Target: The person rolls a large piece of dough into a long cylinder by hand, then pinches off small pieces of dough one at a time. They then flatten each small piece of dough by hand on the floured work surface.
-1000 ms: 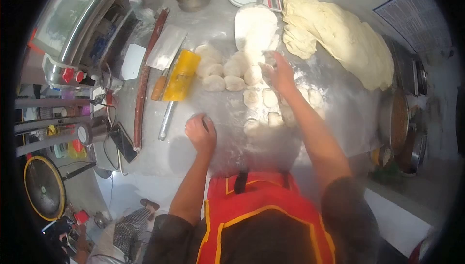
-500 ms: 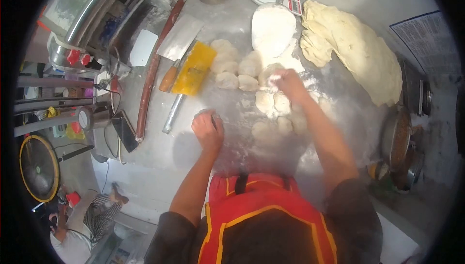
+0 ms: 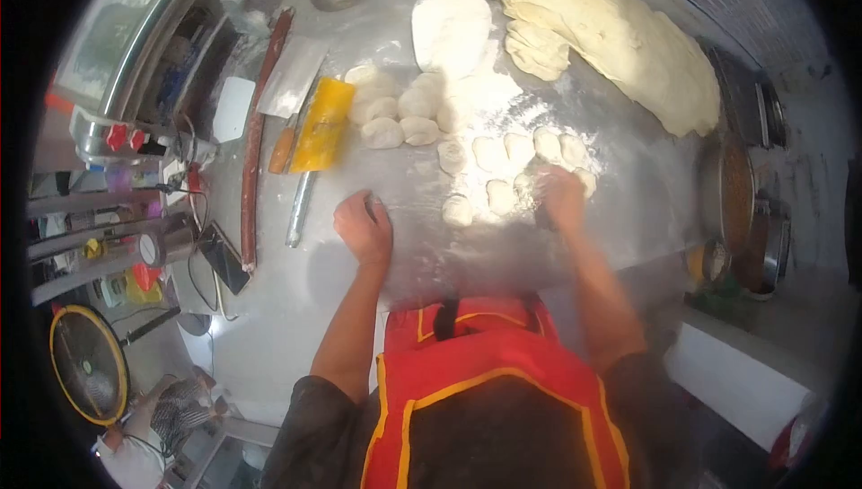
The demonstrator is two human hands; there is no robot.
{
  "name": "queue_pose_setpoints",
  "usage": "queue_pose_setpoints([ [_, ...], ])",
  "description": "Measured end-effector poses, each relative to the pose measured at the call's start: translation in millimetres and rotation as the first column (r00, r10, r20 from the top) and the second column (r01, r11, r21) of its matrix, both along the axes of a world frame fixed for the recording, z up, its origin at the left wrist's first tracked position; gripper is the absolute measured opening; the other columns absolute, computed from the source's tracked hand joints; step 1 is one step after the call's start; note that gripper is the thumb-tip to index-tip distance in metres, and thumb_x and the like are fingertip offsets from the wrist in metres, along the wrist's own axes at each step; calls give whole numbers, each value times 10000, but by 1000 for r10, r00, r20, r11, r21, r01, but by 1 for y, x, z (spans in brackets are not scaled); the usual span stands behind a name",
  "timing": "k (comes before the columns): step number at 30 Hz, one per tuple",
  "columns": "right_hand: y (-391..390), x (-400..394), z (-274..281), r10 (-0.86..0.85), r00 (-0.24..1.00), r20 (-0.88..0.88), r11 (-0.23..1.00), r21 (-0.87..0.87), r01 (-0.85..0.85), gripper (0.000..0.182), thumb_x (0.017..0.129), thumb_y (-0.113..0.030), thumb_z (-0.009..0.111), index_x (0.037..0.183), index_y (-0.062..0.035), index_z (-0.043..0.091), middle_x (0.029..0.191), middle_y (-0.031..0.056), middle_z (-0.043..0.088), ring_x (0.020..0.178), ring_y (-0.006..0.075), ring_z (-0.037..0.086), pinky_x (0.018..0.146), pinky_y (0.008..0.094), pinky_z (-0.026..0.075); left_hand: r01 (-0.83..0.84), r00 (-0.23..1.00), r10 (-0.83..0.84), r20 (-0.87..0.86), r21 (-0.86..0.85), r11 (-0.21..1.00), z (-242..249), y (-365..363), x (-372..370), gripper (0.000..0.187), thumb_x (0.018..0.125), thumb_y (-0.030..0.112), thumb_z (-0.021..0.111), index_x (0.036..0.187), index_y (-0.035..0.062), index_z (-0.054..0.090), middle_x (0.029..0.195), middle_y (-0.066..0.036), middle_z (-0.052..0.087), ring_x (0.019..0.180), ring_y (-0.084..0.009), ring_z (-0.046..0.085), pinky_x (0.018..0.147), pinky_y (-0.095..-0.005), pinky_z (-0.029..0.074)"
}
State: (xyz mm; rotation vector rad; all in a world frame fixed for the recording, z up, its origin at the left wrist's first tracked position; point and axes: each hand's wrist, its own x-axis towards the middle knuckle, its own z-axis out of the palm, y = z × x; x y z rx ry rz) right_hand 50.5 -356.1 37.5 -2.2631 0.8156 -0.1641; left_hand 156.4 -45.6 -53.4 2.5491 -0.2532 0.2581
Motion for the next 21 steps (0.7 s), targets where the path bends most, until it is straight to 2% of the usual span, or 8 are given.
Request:
queue_pose_setpoints([
  [2, -13, -5, 16, -174, 982, -67, 981, 71, 179, 212, 764, -57, 663, 972, -41, 701, 881, 198, 696, 766, 243, 680, 723, 334, 523, 4, 1000, -4, 19, -32, 999, 0, -1, 0, 265, 818, 158, 627, 1067, 67, 612, 1055, -124, 609, 1039, -335, 518, 898, -460, 376],
  [5, -17, -27, -6, 245, 968, 49, 952, -202, -231, 168, 793, -79, 642, 939, -15, 694, 909, 179, 704, 712, 213, 678, 670, 327, 526, 11, 1000, -11, -8, -59, 998, 3, 1, -3, 267, 825, 158, 620, 1075, 65, 612, 1054, -124, 610, 1043, -336, 517, 904, -464, 376],
  [11, -113, -64, -43, -353, 934, 54, 905, 274, 327, 219, 815, -106, 602, 987, 10, 672, 882, 153, 694, 844, 290, 664, 748, 384, 508, 18, 999, -17, 49, -16, 1000, 6, 1, -2, 273, 823, 145, 617, 1079, 49, 607, 1049, -149, 609, 1023, -353, 523, 899, -462, 381],
  [13, -121, -71, -50, -102, 984, -143, 955, -291, 57, 234, 840, -147, 601, 1000, 10, 670, 919, 145, 691, 919, 299, 648, 803, 398, 495, 48, 999, -48, 8, -13, 999, -2, -3, -5, 283, 819, 145, 619, 1084, 45, 604, 1053, -159, 607, 1025, -358, 522, 900, -466, 379],
  [15, -141, -74, -87, 72, 855, -513, 710, -576, -405, 330, 885, -255, 610, 1081, 9, 640, 1081, 169, 656, 1057, 309, 602, 913, 410, 457, 20, 996, -19, -92, 6, 1000, -10, 4, -4, 295, 821, 152, 617, 1093, 39, 600, 1062, -168, 604, 1040, -361, 516, 908, -474, 372],
  [16, -161, -96, -112, 79, 927, -366, 665, -674, -323, 445, 872, -286, 645, 1200, 8, 578, 1194, 188, 608, 1146, 314, 552, 981, 407, 418, 19, 959, 0, -285, 63, 998, -27, 8, -5, 320, 836, 161, 598, 1130, 36, 579, 1092, -179, 584, 1079, -349, 503, 951, -482, 359],
  [19, -152, -66, -66, 264, 959, -107, 943, -182, -280, 621, 843, -310, 698, 1323, 18, 480, 1298, 174, 558, 1189, 298, 529, 1014, 397, 399, 183, 977, -188, -104, -60, 981, -41, -32, -24, 428, 906, 148, 496, 1310, 11, 458, 1305, -191, 484, 1234, -333, 426, 1075, -447, 299],
  [21, -145, -19, -68, 465, 880, -102, 787, -407, -463, 505, 903, -253, 589, 1312, 22, 476, 1300, 198, 532, 1197, 351, 503, 1031, 463, 375, 296, 943, -320, -87, -218, 930, -11, -77, -28, 475, 940, 116, 444, 1397, -2, 387, 1424, -186, 414, 1347, -316, 362, 1141, -416, 255],
])
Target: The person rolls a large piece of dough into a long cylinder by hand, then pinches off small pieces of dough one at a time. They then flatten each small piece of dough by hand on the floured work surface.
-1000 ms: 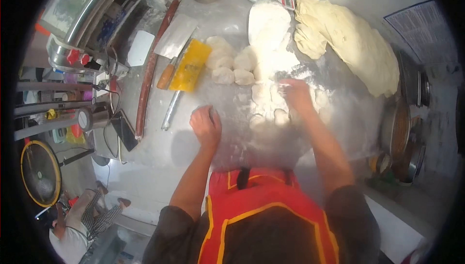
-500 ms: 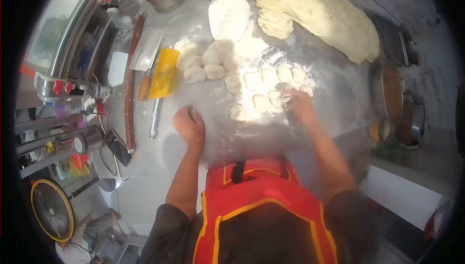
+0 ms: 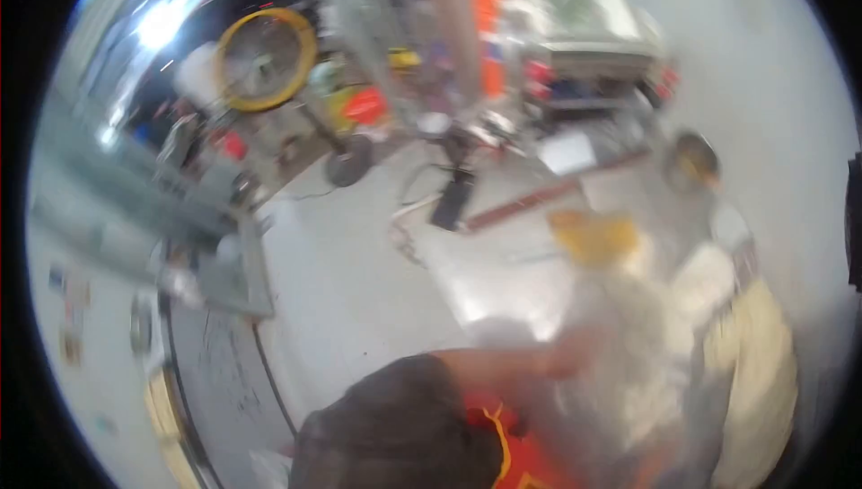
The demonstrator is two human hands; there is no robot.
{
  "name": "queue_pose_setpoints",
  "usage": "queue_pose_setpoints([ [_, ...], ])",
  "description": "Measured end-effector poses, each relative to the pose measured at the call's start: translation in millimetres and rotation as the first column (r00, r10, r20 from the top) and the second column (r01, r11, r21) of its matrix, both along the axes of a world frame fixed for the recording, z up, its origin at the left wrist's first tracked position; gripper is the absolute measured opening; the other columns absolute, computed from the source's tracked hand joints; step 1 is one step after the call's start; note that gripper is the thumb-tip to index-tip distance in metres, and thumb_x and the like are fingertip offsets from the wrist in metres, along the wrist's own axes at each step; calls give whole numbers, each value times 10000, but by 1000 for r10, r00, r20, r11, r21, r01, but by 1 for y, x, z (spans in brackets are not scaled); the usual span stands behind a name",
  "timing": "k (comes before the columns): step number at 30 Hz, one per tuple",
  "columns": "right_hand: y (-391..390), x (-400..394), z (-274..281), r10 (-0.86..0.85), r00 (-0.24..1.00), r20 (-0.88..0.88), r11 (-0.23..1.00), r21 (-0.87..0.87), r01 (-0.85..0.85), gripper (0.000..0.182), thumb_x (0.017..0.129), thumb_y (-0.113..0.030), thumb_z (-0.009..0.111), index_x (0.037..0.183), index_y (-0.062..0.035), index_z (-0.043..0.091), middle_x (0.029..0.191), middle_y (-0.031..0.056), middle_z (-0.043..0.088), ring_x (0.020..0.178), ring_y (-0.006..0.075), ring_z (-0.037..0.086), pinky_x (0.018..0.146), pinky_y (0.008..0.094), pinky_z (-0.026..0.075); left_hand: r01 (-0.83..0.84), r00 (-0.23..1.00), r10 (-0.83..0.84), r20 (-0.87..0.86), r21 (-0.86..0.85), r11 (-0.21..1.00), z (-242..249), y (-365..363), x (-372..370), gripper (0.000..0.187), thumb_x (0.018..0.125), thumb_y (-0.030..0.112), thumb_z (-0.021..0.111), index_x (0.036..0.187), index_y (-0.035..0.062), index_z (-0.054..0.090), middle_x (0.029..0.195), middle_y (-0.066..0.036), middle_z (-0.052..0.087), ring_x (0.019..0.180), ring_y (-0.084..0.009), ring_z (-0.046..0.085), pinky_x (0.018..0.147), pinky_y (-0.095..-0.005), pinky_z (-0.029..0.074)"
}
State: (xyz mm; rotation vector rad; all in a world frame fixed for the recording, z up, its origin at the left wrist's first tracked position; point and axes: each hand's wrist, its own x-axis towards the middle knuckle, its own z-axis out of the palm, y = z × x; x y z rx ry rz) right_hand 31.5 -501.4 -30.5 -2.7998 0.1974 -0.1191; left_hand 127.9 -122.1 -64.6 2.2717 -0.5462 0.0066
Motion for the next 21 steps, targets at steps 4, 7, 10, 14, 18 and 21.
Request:
queue_pose_setpoints([
  [4, -57, 63, -55, 245, 957, 158, 886, -437, -154, 488, 942, -216, 493, 1339, 58, 424, 1347, 256, 459, 1237, 409, 456, 1030, 519, 387, -16, 1000, 13, -14, -265, 964, -16, -104, 50, 453, 944, 151, 425, 1355, -41, 415, 1434, -226, 384, 1358, -364, 330, 1152, -443, 220],
  [7, -7, 100, -18, -20, 995, -95, 938, -348, -15, 558, 968, -291, 456, 1402, 50, 373, 1426, 259, 400, 1294, 415, 405, 1059, 521, 351, -100, 982, 48, -181, -290, 952, -28, -143, 79, 470, 940, 175, 446, 1361, -32, 412, 1447, -208, 372, 1371, -341, 316, 1157, -465, 205],
  [10, 5, 92, -18, 43, 994, -98, 871, -484, -86, 585, 982, -360, 406, 1425, 21, 363, 1455, 231, 384, 1334, 410, 353, 1095, 525, 287, 47, 992, -60, -114, -109, 993, -9, -126, 80, 499, 931, 213, 474, 1368, -18, 408, 1466, -192, 356, 1391, -320, 292, 1166, -484, 178],
  [14, 18, 92, 3, -130, 975, -181, 966, -243, 84, 603, 988, -393, 367, 1451, -8, 336, 1483, 187, 371, 1394, 391, 269, 1137, 528, 183, 132, 986, -128, 112, -29, 991, -34, -124, 78, 542, 909, 258, 515, 1366, -13, 409, 1473, -187, 353, 1420, -305, 246, 1178, -494, 127],
  [18, 12, 93, -6, -55, 996, -67, 975, -217, 40, 578, 986, -358, 388, 1425, 15, 366, 1472, 207, 374, 1391, 385, 279, 1138, 524, 172, 221, 975, -224, -3, 183, 958, 24, -109, 76, 569, 896, 277, 537, 1368, -14, 406, 1491, -189, 328, 1431, -314, 219, 1178, -496, 119],
  [21, 20, 101, -17, -27, 999, -34, 978, -209, 19, 557, 989, -335, 399, 1421, 14, 367, 1455, 204, 391, 1370, 380, 307, 1126, 519, 196, 205, 975, -199, -101, 48, 978, 35, -141, 76, 575, 893, 278, 540, 1366, -21, 407, 1497, -198, 314, 1426, -338, 219, 1173, -490, 138],
])
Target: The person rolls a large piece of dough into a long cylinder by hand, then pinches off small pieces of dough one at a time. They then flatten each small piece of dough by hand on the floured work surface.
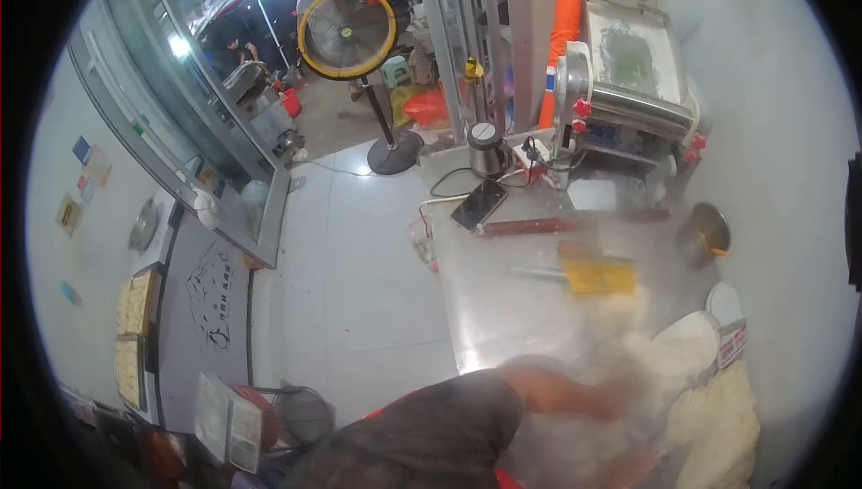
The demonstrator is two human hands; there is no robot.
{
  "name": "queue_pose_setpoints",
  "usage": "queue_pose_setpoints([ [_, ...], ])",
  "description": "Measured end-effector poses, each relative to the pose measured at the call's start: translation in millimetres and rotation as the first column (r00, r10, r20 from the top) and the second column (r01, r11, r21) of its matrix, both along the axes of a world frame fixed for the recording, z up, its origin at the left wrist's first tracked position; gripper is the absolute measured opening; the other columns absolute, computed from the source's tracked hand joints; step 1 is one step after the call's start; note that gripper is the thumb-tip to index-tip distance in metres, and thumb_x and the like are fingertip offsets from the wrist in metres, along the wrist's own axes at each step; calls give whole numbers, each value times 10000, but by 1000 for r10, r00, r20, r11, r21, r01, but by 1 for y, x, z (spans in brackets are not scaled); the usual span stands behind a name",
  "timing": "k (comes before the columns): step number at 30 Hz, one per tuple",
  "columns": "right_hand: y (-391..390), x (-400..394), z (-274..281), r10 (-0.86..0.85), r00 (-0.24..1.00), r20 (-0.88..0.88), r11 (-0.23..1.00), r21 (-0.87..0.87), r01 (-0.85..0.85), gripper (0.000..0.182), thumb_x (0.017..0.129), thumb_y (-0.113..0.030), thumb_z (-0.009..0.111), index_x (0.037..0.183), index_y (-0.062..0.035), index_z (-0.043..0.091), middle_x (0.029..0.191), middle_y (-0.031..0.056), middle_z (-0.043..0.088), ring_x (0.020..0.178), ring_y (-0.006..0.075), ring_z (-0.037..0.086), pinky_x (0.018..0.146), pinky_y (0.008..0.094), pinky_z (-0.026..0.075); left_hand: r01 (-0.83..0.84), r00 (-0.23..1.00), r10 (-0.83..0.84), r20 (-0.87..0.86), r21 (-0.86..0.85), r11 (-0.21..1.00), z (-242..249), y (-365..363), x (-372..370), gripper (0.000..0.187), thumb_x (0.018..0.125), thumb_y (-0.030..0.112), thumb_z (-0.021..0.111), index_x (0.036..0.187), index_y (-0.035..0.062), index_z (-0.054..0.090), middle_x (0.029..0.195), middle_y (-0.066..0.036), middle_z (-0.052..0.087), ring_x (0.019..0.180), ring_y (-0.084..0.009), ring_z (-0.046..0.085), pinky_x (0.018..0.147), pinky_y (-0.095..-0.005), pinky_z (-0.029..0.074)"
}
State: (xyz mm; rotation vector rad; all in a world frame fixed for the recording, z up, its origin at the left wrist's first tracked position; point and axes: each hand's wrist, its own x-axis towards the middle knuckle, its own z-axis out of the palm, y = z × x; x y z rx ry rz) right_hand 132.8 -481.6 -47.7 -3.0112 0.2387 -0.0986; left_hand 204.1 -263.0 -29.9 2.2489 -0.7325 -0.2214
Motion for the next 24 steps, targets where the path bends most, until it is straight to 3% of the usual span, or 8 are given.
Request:
queue_pose_setpoints([
  [6, -6, 1, -44, 70, 992, 102, 995, 68, -77, 518, 994, -288, 423, 1413, 13, 369, 1422, 199, 427, 1328, 370, 363, 1100, 510, 243, -38, 986, 48, 160, -61, 997, -66, -22, -19, 546, 900, 251, 520, 1352, -39, 423, 1443, -234, 375, 1382, -367, 295, 1157, -475, 193],
  [9, -9, 17, -114, 146, 885, 442, 898, 317, -306, 500, 997, -264, 434, 1409, 12, 370, 1405, 196, 445, 1306, 365, 391, 1088, 505, 266, -4, 991, 9, 133, -34, 999, -65, -25, -18, 534, 900, 236, 500, 1346, -47, 425, 1410, -244, 413, 1354, -386, 335, 1145, -490, 209],
  [10, -29, 17, -145, 284, 898, 335, 955, -187, -232, 510, 1000, -268, 423, 1422, 9, 351, 1419, 196, 428, 1339, 352, 358, 1100, 530, 229, 9, 997, -16, 79, 87, 996, -49, -21, -10, 539, 895, 235, 499, 1347, -50, 423, 1405, -245, 419, 1348, -391, 341, 1140, -496, 215],
  [11, -15, 0, -102, 231, 890, 394, 961, 54, -273, 534, 992, -277, 428, 1448, -21, 320, 1463, 193, 373, 1382, 347, 304, 1115, 552, 184, 32, 999, -40, 31, 212, 977, -30, -17, -1, 545, 891, 234, 499, 1347, -53, 420, 1399, -245, 425, 1342, -397, 348, 1135, -502, 221],
  [12, -25, -11, -92, 194, 978, 72, 970, -165, -180, 572, 988, -304, 428, 1477, -54, 271, 1514, 202, 283, 1422, 356, 228, 1123, 579, 139, 66, 998, -69, 1, 296, 953, -16, -15, 2, 550, 886, 233, 498, 1347, -56, 418, 1393, -246, 431, 1336, -403, 354, 1130, -508, 228],
  [14, 9, -34, 28, -69, 997, -40, 996, 58, 71, 615, 958, -321, 474, 1484, -78, 265, 1531, 194, 254, 1424, 377, 212, 1123, 601, 117, 55, 947, -127, 294, 239, 969, -11, -22, -8, 561, 912, 269, 478, 1363, -55, 398, 1423, -237, 401, 1358, -392, 326, 1134, -513, 213],
  [15, 10, -51, 39, -117, 993, 9, 990, 80, 116, 627, 948, -323, 489, 1483, -80, 269, 1529, 188, 262, 1423, 379, 215, 1121, 609, 116, 19, 864, -96, 495, 157, 987, -13, -24, -14, 569, 942, 305, 458, 1379, -52, 379, 1459, -227, 364, 1386, -375, 291, 1142, -512, 192],
  [24, 14, -94, 5, -264, 964, -23, 961, 85, 265, 642, 905, -347, 551, 1451, -89, 333, 1494, 177, 324, 1388, 370, 286, 1094, 641, 159, 124, 947, -232, 222, 414, 902, -14, -68, -25, 575, 983, 403, 371, 1472, 108, 312, 1547, -135, 258, 1449, -299, 187, 1175, -501, 93],
])
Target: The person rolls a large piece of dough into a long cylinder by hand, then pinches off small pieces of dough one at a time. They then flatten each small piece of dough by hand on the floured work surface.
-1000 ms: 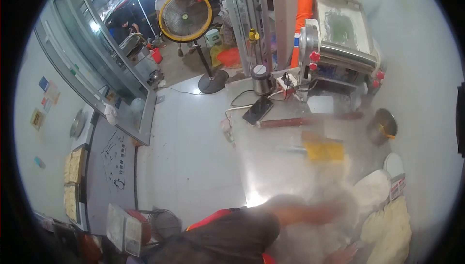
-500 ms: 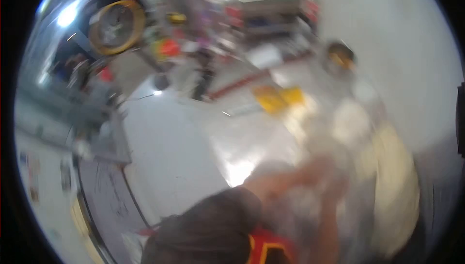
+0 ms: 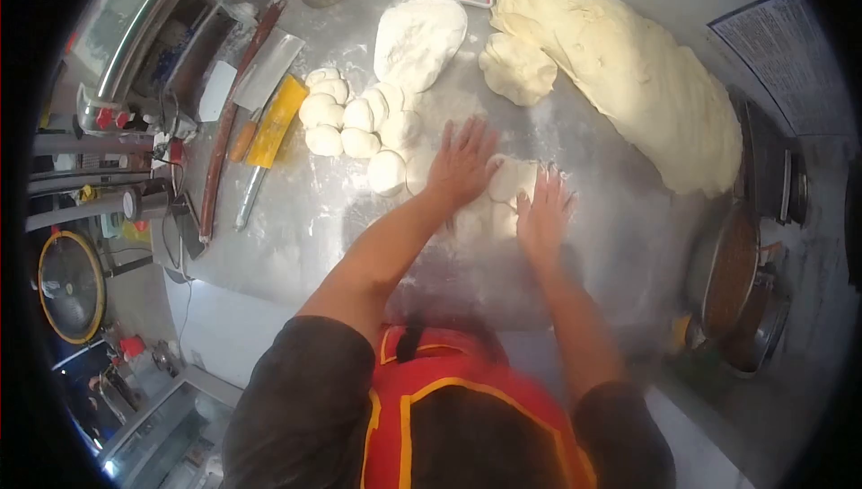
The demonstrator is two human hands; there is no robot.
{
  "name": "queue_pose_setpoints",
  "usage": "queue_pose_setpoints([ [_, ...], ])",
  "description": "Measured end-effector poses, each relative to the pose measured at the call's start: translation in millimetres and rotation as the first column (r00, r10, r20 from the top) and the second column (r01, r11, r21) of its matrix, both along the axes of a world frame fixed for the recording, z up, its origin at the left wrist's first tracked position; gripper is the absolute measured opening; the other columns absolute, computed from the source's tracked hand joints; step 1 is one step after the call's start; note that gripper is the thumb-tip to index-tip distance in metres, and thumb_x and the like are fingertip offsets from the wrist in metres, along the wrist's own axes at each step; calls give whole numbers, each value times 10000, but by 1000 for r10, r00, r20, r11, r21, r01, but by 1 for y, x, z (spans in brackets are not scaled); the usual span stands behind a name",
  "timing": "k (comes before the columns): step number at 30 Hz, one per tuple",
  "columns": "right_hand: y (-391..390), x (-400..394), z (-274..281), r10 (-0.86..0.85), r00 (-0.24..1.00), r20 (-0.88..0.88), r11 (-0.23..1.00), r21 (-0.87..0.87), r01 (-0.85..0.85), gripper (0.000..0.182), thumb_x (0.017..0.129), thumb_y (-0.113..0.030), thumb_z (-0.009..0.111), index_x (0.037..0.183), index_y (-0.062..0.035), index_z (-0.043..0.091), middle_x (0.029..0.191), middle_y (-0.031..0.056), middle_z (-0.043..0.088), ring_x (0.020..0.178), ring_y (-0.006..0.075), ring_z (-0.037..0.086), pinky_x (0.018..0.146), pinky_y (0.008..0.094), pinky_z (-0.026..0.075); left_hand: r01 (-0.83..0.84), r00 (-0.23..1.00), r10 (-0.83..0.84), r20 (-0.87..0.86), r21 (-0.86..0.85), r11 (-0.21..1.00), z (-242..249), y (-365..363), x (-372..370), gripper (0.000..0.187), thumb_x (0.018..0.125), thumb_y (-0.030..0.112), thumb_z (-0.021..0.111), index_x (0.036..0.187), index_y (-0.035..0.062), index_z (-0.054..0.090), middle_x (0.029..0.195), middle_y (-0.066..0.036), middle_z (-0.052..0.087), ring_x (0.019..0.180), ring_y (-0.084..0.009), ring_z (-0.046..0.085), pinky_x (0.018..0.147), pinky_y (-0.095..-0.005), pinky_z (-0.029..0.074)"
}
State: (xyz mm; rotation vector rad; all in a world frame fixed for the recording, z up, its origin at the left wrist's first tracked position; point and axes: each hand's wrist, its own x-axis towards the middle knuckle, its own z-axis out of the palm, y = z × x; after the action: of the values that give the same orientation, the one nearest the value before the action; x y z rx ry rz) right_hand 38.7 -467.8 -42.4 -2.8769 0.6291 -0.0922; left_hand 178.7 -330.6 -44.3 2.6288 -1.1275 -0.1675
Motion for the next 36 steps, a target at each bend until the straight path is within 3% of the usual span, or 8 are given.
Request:
queue_pose_setpoints([
  [8, 36, 21, 10, 106, 978, 180, 985, 116, -128, 616, 921, -345, 481, 1456, -82, 326, 1505, 179, 303, 1410, 353, 249, 1125, 612, 103, -67, 998, 66, -11, -137, 988, 20, 49, -60, 636, 946, 351, 469, 1461, 24, 289, 1518, -189, 283, 1420, -352, 235, 1148, -549, 152],
  [12, 51, 28, 15, 131, 981, -144, 990, 77, -121, 609, 940, -374, 446, 1477, -125, 304, 1536, 124, 269, 1446, 291, 194, 1144, 600, 61, -82, 996, 81, -23, -18, 997, 18, 70, -61, 648, 940, 397, 468, 1461, 47, 306, 1524, -174, 283, 1425, -339, 232, 1142, -572, 142],
  [20, 57, 35, 8, 156, 988, -2, 987, 29, -156, 601, 923, -337, 484, 1449, -80, 348, 1516, 125, 312, 1413, 322, 248, 1096, 656, 107, -83, 994, 74, -81, -117, 990, -4, 79, -59, 625, 944, 414, 457, 1453, 70, 344, 1538, -153, 274, 1436, -317, 217, 1145, -572, 121],
  [23, 94, 39, 22, 250, 967, 56, 968, 24, -251, 588, 912, -338, 507, 1430, -88, 386, 1499, 136, 338, 1407, 328, 258, 1088, 663, 128, -37, 958, 3, 286, 114, 993, 19, 127, -52, 602, 950, 379, 448, 1465, 94, 325, 1529, -163, 283, 1432, -327, 222, 1140, -572, 132],
  [26, 105, 38, 5, 353, 933, 67, 935, 20, -355, 618, 901, -365, 541, 1437, -109, 369, 1506, 159, 316, 1399, 352, 270, 1093, 656, 134, -251, 968, 250, -22, -17, 968, 10, 154, -59, 639, 933, 396, 473, 1484, 127, 288, 1543, -148, 251, 1437, -329, 206, 1153, -565, 92],
  [29, 112, 43, -3, 356, 933, 51, 934, 17, -357, 635, 885, -394, 555, 1439, -143, 375, 1498, 148, 336, 1384, 350, 297, 1079, 668, 149, -279, 959, 282, -12, 114, 954, 12, 146, -58, 648, 927, 384, 491, 1489, 138, 282, 1551, -154, 228, 1446, -328, 179, 1151, -565, 97],
  [33, 113, 44, -4, 362, 928, 89, 932, -45, -359, 673, 865, -416, 576, 1447, -153, 364, 1506, 136, 329, 1379, 343, 304, 1074, 661, 166, -287, 958, 287, 4, 45, 957, 14, 141, -55, 663, 930, 399, 489, 1501, 151, 261, 1567, -154, 179, 1453, -323, 151, 1141, -579, 112],
  [36, 106, 44, -12, 265, 925, 272, 961, -1, -276, 612, 844, -404, 609, 1370, -135, 452, 1422, 133, 435, 1321, 346, 377, 1070, 595, 236, -260, 960, 268, 80, -96, 961, 8, 149, -55, 631, 881, 324, 589, 1434, 106, 376, 1498, -182, 317, 1401, -346, 262, 1125, -527, 217],
])
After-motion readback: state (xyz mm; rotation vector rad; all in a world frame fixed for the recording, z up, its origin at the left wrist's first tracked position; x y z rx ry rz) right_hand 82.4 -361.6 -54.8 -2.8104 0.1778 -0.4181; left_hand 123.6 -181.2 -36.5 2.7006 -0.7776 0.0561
